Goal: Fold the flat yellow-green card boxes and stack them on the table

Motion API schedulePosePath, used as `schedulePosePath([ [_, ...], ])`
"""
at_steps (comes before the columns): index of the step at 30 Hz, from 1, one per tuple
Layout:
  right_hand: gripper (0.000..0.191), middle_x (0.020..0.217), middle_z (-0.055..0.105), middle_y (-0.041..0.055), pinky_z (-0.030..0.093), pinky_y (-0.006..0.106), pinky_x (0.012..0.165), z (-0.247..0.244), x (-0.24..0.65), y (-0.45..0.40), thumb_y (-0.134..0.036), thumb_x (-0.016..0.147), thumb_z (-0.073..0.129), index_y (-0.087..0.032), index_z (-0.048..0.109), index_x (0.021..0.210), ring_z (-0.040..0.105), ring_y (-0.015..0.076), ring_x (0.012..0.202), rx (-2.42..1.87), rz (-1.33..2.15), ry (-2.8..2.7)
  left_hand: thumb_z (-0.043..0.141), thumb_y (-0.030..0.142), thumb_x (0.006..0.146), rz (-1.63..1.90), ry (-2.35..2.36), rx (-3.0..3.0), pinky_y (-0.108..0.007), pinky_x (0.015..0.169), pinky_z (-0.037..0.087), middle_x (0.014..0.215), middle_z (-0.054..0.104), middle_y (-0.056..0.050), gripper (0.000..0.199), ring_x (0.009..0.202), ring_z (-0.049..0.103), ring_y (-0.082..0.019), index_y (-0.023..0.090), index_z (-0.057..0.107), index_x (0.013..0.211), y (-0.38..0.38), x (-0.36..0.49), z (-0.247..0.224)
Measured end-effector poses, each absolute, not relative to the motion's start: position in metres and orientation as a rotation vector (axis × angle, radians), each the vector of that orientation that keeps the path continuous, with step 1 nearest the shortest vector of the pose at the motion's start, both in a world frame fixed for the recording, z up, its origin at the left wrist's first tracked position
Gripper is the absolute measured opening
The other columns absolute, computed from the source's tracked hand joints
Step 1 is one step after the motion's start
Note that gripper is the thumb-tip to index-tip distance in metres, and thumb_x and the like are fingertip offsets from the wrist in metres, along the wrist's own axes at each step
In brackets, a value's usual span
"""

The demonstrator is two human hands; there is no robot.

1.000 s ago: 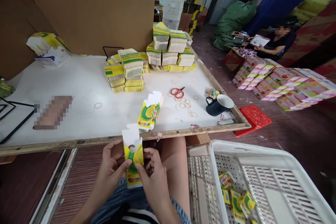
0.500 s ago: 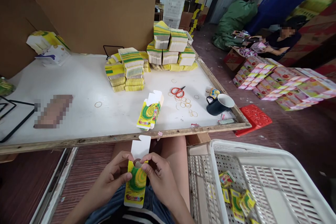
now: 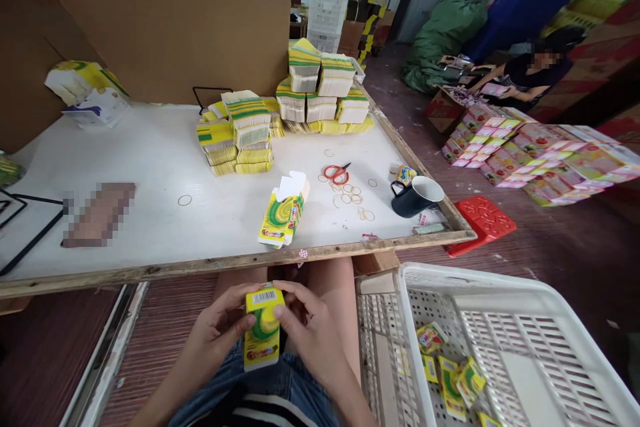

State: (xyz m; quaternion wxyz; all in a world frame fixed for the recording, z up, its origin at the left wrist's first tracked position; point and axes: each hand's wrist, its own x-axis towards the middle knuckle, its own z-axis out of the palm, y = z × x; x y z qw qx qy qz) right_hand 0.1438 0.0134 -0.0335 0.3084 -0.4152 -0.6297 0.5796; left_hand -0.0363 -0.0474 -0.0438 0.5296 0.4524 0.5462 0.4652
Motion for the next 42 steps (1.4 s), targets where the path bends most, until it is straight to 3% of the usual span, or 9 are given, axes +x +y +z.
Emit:
schedulePosePath([
  [3, 0.03, 0.062, 0.053, -0.0064, 0.038, 0.021, 0.052, -0.035, 0.14, 0.011, -0.023, 0.082, 0.061, -0.022, 0.056, 0.112, 0.049, 0.0125, 0.055, -1.252, 1.585, -1.716, 0.055, 0.025, 0.091, 1.046, 1.25, 1.104, -0.032, 0.099, 0.047, 0.136, 0.057, -0.007, 0.04, 0.12, 0.056, -0.024, 0.028, 0.055, 0.13, -0.051, -0.033, -0.047],
  [9, 0.026, 0.055, 0.043, -0.009, 0.034, 0.022, 0.051, -0.04, 0.131, 0.006, -0.015, 0.079, 0.053, -0.023, 0.051, 0.103, 0.047, 0.014, 0.051, -1.374, 1.353, -1.861, 0.051, 0.024, 0.092, 1.047, 1.266, 1.107, -0.032, 0.104, 0.042, 0.138, 0.056, -0.007, 0.041, 0.125, 0.052, -0.024, 0.026, 0.051, 0.133, -0.053, -0.031, -0.049],
  [19, 0.031, 0.064, 0.058, -0.0054, 0.043, 0.024, 0.056, -0.04, 0.13, 0.006, -0.019, 0.081, 0.058, -0.024, 0.051, 0.111, 0.056, 0.016, 0.058, -1.399, 1.315, -1.862, 0.057, 0.025, 0.089, 1.087, 1.281, 1.076, -0.032, 0.105, 0.041, 0.134, 0.059, -0.008, 0.037, 0.124, 0.053, -0.024, 0.025, 0.057, 0.126, -0.048, -0.033, -0.043],
  [26, 0.02, 0.098, 0.069, 0.0072, 0.053, 0.032, 0.079, -0.036, 0.144, 0.01, -0.029, 0.089, 0.059, -0.025, 0.073, 0.102, 0.064, 0.0216, 0.092, -1.075, 1.374, -1.738, 0.07, 0.02, 0.078, 1.177, 1.157, 0.8, -0.03, 0.082, 0.053, 0.109, 0.072, -0.007, 0.034, 0.096, 0.067, -0.022, 0.022, 0.065, 0.111, -0.044, -0.032, -0.041],
  [30, 0.017, 0.096, 0.072, 0.0074, 0.055, 0.033, 0.078, -0.035, 0.157, 0.005, -0.03, 0.088, 0.06, -0.024, 0.073, 0.098, 0.066, 0.0228, 0.091, -1.122, 1.39, -1.504, 0.073, 0.015, 0.072, 1.23, 1.099, 0.757, -0.028, 0.075, 0.055, 0.096, 0.075, -0.005, 0.029, 0.087, 0.07, -0.022, 0.02, 0.068, 0.1, -0.039, -0.002, -0.038],
  [34, 0.015, 0.09, 0.071, 0.0075, 0.052, 0.033, 0.07, -0.011, 0.205, 0.007, -0.034, 0.085, 0.062, -0.023, 0.073, 0.089, 0.065, 0.0238, 0.083, -1.318, 0.919, -1.604, 0.066, 0.021, 0.08, 1.136, 1.186, 1.112, -0.036, 0.088, 0.055, 0.119, 0.069, -0.01, 0.044, 0.101, 0.068, -0.025, 0.024, 0.061, 0.123, -0.02, 0.007, -0.024],
  [38, 0.037, 0.103, 0.064, 0.0142, 0.043, 0.038, 0.07, 0.014, 0.267, 0.015, -0.048, 0.084, 0.058, -0.017, 0.072, 0.097, 0.058, 0.0289, 0.09, -1.673, 0.042, -1.603, 0.06, 0.029, 0.086, 1.059, 1.574, 1.808, -0.043, 0.112, 0.035, 0.144, 0.05, -0.012, 0.058, 0.133, 0.044, -0.028, 0.021, 0.043, 0.141, 0.029, -0.032, -0.015],
  [40, 0.044, 0.105, 0.063, 0.0147, 0.042, 0.038, 0.069, 0.013, 0.28, 0.018, -0.054, 0.082, 0.057, -0.016, 0.071, 0.101, 0.057, 0.0278, 0.087, -1.712, 0.003, -1.647, 0.063, 0.028, 0.083, 0.918, 1.661, 2.018, -0.045, 0.113, 0.031, 0.145, 0.05, -0.012, 0.057, 0.136, 0.04, -0.029, 0.019, 0.048, 0.137, 0.055, -0.054, -0.017],
  [42, 0.041, 0.101, 0.064, 0.0117, 0.044, 0.035, 0.064, 0.004, 0.277, 0.02, -0.052, 0.083, 0.057, -0.018, 0.07, 0.101, 0.056, 0.0225, 0.076, -1.663, 0.179, -1.7, 0.066, 0.027, 0.08, 0.849, 1.651, 2.087, -0.042, 0.104, 0.042, 0.131, 0.063, -0.009, 0.04, 0.12, 0.057, -0.029, 0.02, 0.064, 0.119, 0.075, -0.069, -0.022],
])
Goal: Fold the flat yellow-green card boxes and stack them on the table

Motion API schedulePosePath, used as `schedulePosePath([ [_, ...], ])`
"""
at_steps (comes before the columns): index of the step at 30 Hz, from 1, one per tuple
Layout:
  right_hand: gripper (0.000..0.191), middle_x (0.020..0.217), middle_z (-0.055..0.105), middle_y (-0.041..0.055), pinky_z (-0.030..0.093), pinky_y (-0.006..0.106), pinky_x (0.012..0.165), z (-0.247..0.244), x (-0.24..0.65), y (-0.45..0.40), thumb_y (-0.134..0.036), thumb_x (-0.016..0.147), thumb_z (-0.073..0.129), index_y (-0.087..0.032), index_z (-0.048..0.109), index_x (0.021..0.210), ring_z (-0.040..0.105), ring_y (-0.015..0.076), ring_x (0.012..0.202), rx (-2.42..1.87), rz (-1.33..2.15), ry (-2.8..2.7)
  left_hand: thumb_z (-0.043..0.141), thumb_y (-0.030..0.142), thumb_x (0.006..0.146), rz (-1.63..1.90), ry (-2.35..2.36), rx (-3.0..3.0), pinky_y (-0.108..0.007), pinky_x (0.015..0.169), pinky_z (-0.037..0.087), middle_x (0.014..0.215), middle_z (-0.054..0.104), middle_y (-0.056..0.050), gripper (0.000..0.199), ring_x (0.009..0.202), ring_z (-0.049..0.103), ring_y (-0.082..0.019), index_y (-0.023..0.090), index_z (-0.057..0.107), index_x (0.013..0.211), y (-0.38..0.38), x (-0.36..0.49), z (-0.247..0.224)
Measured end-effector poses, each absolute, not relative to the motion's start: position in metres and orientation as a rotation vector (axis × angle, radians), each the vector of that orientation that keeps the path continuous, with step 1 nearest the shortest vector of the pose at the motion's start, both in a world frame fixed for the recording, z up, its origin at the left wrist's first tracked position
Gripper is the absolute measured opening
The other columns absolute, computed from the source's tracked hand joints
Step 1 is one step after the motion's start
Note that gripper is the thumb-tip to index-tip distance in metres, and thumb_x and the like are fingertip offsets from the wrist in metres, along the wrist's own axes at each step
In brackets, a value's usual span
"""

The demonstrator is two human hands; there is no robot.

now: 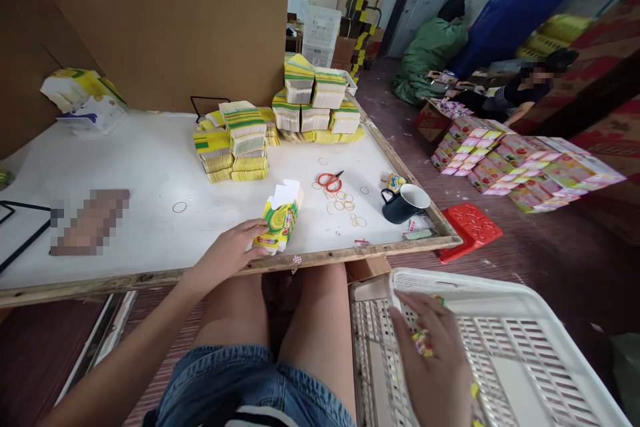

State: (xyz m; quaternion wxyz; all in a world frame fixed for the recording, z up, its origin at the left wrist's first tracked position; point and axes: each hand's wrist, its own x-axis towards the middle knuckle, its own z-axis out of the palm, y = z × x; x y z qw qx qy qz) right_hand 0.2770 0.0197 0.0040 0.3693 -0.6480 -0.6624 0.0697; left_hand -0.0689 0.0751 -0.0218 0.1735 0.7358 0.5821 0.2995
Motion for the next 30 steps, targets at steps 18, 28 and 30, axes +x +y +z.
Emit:
schedulePosePath([
  [18, 0.035, 0.084, 0.074, 0.0069, 0.049, 0.028, 0.06, -0.019, 0.154, 0.023, -0.045, 0.072, 0.077, -0.016, 0.073, 0.09, 0.064, 0.0202, 0.069, -1.214, 1.682, -0.95, 0.063, 0.012, 0.085, 1.349, 1.078, 2.386, -0.035, 0.11, 0.036, 0.114, 0.073, -0.008, 0.027, 0.116, 0.06, -0.02, 0.016, 0.065, 0.111, -0.019, -0.018, -0.023],
  [28, 0.04, 0.089, 0.072, 0.0067, 0.05, 0.031, 0.073, -0.027, 0.131, -0.009, -0.055, 0.081, 0.065, -0.019, 0.072, 0.097, 0.065, 0.021, 0.082, -0.87, 2.1, -0.963, 0.075, 0.057, 0.064, 1.077, 0.702, 0.679, -0.043, 0.09, 0.052, 0.127, 0.065, -0.017, 0.068, 0.115, 0.06, -0.038, 0.019, 0.067, 0.12, -0.022, -0.02, -0.025],
  [30, 0.04, 0.091, 0.072, 0.0064, 0.05, 0.031, 0.075, -0.028, 0.128, -0.009, -0.056, 0.082, 0.064, -0.02, 0.07, 0.098, 0.065, 0.0207, 0.084, -0.902, 2.09, -0.95, 0.077, 0.052, 0.066, 1.139, 0.73, 0.659, -0.043, 0.094, 0.049, 0.123, 0.068, -0.016, 0.06, 0.114, 0.061, -0.036, 0.02, 0.069, 0.117, -0.025, -0.02, -0.027],
])
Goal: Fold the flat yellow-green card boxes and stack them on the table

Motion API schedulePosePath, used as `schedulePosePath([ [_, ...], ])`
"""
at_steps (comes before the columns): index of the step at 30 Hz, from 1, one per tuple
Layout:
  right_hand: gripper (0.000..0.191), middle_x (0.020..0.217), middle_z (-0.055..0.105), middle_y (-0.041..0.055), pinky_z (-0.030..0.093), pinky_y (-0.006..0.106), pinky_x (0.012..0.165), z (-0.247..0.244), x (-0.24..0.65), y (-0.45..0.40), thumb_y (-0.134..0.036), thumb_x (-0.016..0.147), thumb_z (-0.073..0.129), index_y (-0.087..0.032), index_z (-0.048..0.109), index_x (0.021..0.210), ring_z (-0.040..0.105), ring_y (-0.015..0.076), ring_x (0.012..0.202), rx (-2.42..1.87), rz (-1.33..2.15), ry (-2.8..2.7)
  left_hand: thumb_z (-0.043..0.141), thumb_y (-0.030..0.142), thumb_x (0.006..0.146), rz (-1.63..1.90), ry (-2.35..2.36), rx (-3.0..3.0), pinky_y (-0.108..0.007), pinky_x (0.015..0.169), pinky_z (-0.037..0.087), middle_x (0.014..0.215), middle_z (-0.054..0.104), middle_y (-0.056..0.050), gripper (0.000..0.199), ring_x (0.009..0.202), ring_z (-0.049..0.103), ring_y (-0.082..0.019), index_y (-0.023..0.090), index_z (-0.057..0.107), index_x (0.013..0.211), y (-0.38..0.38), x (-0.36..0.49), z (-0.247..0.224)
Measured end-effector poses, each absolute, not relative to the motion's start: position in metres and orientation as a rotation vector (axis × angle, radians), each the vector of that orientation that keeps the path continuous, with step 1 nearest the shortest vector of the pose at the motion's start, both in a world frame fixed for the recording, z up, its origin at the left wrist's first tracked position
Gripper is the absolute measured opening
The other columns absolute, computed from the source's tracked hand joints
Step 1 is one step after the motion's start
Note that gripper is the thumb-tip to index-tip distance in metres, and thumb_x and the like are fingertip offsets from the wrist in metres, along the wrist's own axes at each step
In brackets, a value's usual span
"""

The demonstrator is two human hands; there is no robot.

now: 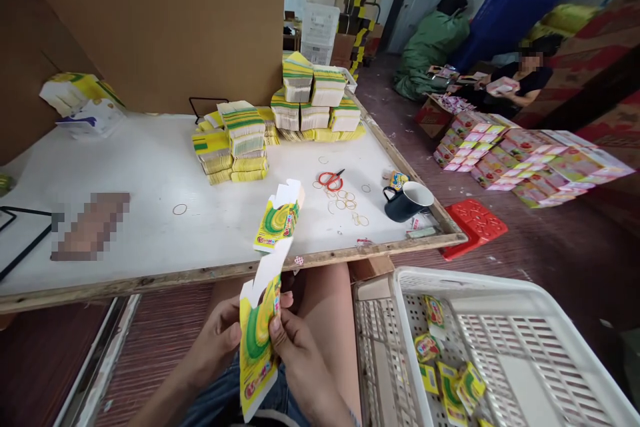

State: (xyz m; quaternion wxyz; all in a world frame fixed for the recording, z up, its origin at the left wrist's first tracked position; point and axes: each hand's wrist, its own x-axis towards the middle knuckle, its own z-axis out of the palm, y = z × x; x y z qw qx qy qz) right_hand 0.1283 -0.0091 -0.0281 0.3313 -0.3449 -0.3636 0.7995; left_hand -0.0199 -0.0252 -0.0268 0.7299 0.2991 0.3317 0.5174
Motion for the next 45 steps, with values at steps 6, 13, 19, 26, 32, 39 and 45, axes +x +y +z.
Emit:
schedulePosePath([
  [6, 0.032, 0.097, 0.072, 0.008, 0.051, 0.03, 0.079, -0.025, 0.13, -0.005, -0.048, 0.082, 0.067, -0.019, 0.066, 0.098, 0.065, 0.0207, 0.088, -1.04, 1.82, -1.161, 0.079, 0.045, 0.068, 1.299, 0.771, 0.592, -0.043, 0.099, 0.046, 0.119, 0.071, -0.013, 0.052, 0.114, 0.062, -0.033, 0.024, 0.07, 0.115, -0.03, -0.016, -0.037],
  [13, 0.032, 0.091, 0.074, 0.01, 0.053, 0.032, 0.077, -0.021, 0.133, -0.008, -0.044, 0.081, 0.067, -0.016, 0.071, 0.095, 0.067, 0.025, 0.088, -1.145, 1.717, -1.312, 0.076, 0.04, 0.072, 1.328, 0.859, 0.465, -0.038, 0.089, 0.054, 0.108, 0.076, -0.013, 0.041, 0.101, 0.069, -0.03, 0.021, 0.073, 0.108, -0.032, -0.011, -0.037],
  [19, 0.038, 0.079, 0.071, 0.008, 0.05, 0.028, 0.066, -0.023, 0.136, -0.007, -0.047, 0.089, 0.054, -0.014, 0.073, 0.086, 0.063, 0.0212, 0.075, -1.248, 1.534, -1.499, 0.074, 0.033, 0.077, 1.316, 0.892, 0.36, -0.033, 0.08, 0.057, 0.098, 0.079, -0.012, 0.029, 0.092, 0.073, -0.026, 0.019, 0.074, 0.104, -0.033, -0.01, -0.035],
  [26, 0.032, 0.091, 0.072, 0.0078, 0.051, 0.03, 0.074, -0.016, 0.137, -0.005, -0.043, 0.082, 0.067, -0.015, 0.067, 0.097, 0.064, 0.021, 0.082, -1.121, 1.751, -1.374, 0.072, 0.032, 0.079, 1.3, 0.926, 0.42, -0.033, 0.085, 0.055, 0.102, 0.078, -0.011, 0.029, 0.098, 0.071, -0.025, 0.02, 0.073, 0.105, -0.029, -0.009, -0.034],
  [32, 0.029, 0.085, 0.072, 0.0074, 0.05, 0.028, 0.067, -0.012, 0.134, -0.001, -0.042, 0.082, 0.066, -0.014, 0.068, 0.09, 0.063, 0.0198, 0.077, -1.176, 1.714, -1.426, 0.073, 0.035, 0.078, 1.294, 0.91, 0.387, -0.036, 0.087, 0.054, 0.102, 0.078, -0.011, 0.033, 0.099, 0.07, -0.026, 0.021, 0.071, 0.108, -0.032, -0.01, -0.038],
  [39, 0.024, 0.089, 0.07, 0.0062, 0.05, 0.031, 0.067, -0.016, 0.139, 0.003, -0.034, 0.08, 0.07, -0.019, 0.064, 0.098, 0.062, 0.021, 0.077, -1.331, 1.377, -1.583, 0.079, 0.03, 0.071, 1.273, 0.893, 0.541, -0.035, 0.088, 0.051, 0.11, 0.073, -0.01, 0.044, 0.101, 0.067, -0.025, 0.022, 0.065, 0.112, -0.033, -0.012, -0.037],
  [45, 0.023, 0.142, 0.041, 0.006, 0.032, 0.05, 0.106, 0.006, 0.139, 0.011, -0.025, 0.088, 0.06, -0.031, 0.067, 0.109, 0.033, 0.0311, 0.132, -1.145, 0.809, -2.103, 0.068, 0.027, 0.081, 1.22, 1.157, 0.877, -0.026, 0.088, 0.048, 0.106, 0.07, -0.003, 0.039, 0.098, 0.062, -0.019, 0.025, 0.058, 0.119, -0.032, -0.01, -0.029],
])
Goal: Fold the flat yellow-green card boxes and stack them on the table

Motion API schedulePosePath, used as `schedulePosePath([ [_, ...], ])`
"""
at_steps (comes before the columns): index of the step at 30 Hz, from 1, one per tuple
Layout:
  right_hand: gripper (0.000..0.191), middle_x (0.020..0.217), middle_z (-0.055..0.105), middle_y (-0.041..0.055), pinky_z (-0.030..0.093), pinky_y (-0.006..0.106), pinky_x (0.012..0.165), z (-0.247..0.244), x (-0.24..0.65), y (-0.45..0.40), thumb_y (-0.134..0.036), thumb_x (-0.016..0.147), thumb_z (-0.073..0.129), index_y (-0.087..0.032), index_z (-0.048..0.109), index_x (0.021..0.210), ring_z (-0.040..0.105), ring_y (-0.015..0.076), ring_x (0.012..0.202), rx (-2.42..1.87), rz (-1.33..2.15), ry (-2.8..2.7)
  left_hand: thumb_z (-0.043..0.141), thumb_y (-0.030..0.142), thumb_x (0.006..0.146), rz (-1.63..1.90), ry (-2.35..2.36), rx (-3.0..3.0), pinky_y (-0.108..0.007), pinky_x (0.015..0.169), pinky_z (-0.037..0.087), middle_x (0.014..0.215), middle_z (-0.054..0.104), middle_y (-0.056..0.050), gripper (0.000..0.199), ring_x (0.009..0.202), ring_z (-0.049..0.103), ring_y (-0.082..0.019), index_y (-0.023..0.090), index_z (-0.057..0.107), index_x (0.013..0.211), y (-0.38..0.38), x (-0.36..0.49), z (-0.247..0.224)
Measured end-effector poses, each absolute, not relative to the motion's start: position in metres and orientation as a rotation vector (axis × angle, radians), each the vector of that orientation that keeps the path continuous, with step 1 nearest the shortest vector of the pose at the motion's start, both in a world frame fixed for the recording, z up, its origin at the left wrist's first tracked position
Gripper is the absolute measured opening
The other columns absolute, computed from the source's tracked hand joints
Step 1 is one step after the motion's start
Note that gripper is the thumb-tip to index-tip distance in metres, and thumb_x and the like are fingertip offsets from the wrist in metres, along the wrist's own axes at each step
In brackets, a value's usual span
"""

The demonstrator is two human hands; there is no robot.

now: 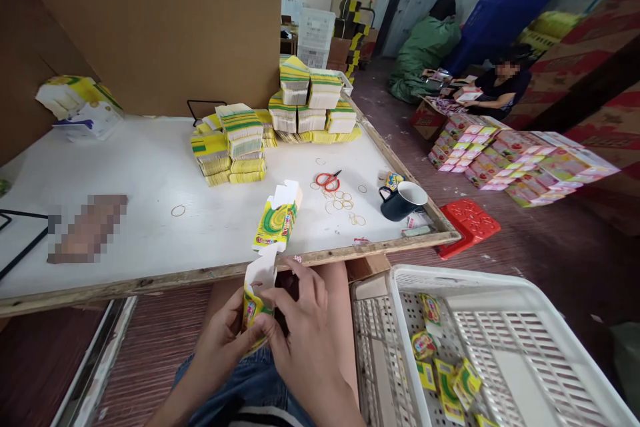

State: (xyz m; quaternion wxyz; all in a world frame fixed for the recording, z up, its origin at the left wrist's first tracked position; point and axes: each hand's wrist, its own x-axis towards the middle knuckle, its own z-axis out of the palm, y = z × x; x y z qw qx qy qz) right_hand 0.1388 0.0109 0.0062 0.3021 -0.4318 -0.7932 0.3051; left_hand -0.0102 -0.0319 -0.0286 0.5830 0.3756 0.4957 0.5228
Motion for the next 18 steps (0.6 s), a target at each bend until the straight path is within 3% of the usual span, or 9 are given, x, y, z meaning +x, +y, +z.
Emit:
schedulePosePath([
  [5, 0.022, 0.143, 0.041, 0.0049, 0.03, 0.051, 0.108, 0.007, 0.129, 0.017, -0.012, 0.089, 0.052, -0.023, 0.069, 0.08, 0.031, 0.0294, 0.134, -1.085, 0.946, -2.181, 0.071, 0.021, 0.077, 1.12, 1.309, 1.099, -0.021, 0.078, 0.049, 0.096, 0.072, -0.001, 0.039, 0.087, 0.064, -0.019, 0.024, 0.062, 0.115, -0.035, -0.009, -0.026],
  [10, 0.021, 0.134, 0.05, 0.0065, 0.036, 0.046, 0.104, -0.001, 0.127, 0.015, -0.017, 0.088, 0.057, -0.022, 0.065, 0.069, 0.039, 0.0278, 0.13, -1.103, 1.156, -2.053, 0.071, 0.021, 0.077, 1.101, 1.218, 1.016, -0.025, 0.086, 0.048, 0.105, 0.072, -0.002, 0.038, 0.094, 0.063, -0.021, 0.024, 0.065, 0.114, -0.034, -0.003, -0.028],
  [12, 0.016, 0.132, 0.051, 0.0071, 0.036, 0.045, 0.104, -0.005, 0.128, 0.015, -0.019, 0.089, 0.057, -0.023, 0.066, 0.076, 0.039, 0.0273, 0.13, -1.09, 1.215, -1.996, 0.07, 0.024, 0.078, 1.129, 1.184, 0.961, -0.027, 0.088, 0.048, 0.105, 0.072, -0.003, 0.034, 0.096, 0.063, -0.022, 0.023, 0.066, 0.112, -0.033, -0.003, -0.03],
  [14, 0.013, 0.13, 0.053, 0.0085, 0.039, 0.042, 0.102, -0.011, 0.13, 0.015, -0.022, 0.091, 0.054, -0.024, 0.065, 0.097, 0.044, 0.0252, 0.127, -1.068, 1.264, -1.869, 0.073, 0.029, 0.076, 1.154, 1.197, 0.851, -0.029, 0.085, 0.05, 0.099, 0.073, -0.004, 0.031, 0.093, 0.064, -0.022, 0.021, 0.07, 0.106, -0.032, -0.005, -0.031],
  [16, 0.032, 0.129, 0.055, 0.0099, 0.044, 0.038, 0.099, -0.019, 0.131, 0.015, -0.026, 0.092, 0.053, -0.025, 0.053, 0.125, 0.051, 0.0228, 0.121, -1.072, 1.306, -1.699, 0.076, 0.035, 0.072, 1.157, 1.246, 0.714, -0.029, 0.074, 0.053, 0.087, 0.074, -0.006, 0.029, 0.082, 0.066, -0.022, 0.018, 0.073, 0.095, -0.031, -0.008, -0.033],
  [18, 0.045, 0.126, 0.06, 0.0104, 0.047, 0.036, 0.096, -0.025, 0.132, 0.013, -0.031, 0.093, 0.054, -0.023, 0.043, 0.135, 0.057, 0.0218, 0.115, -1.103, 1.387, -1.589, 0.079, 0.04, 0.067, 1.151, 1.293, 0.62, -0.028, 0.064, 0.053, 0.076, 0.073, -0.006, 0.031, 0.071, 0.066, -0.021, 0.016, 0.074, 0.086, -0.029, -0.01, -0.035],
])
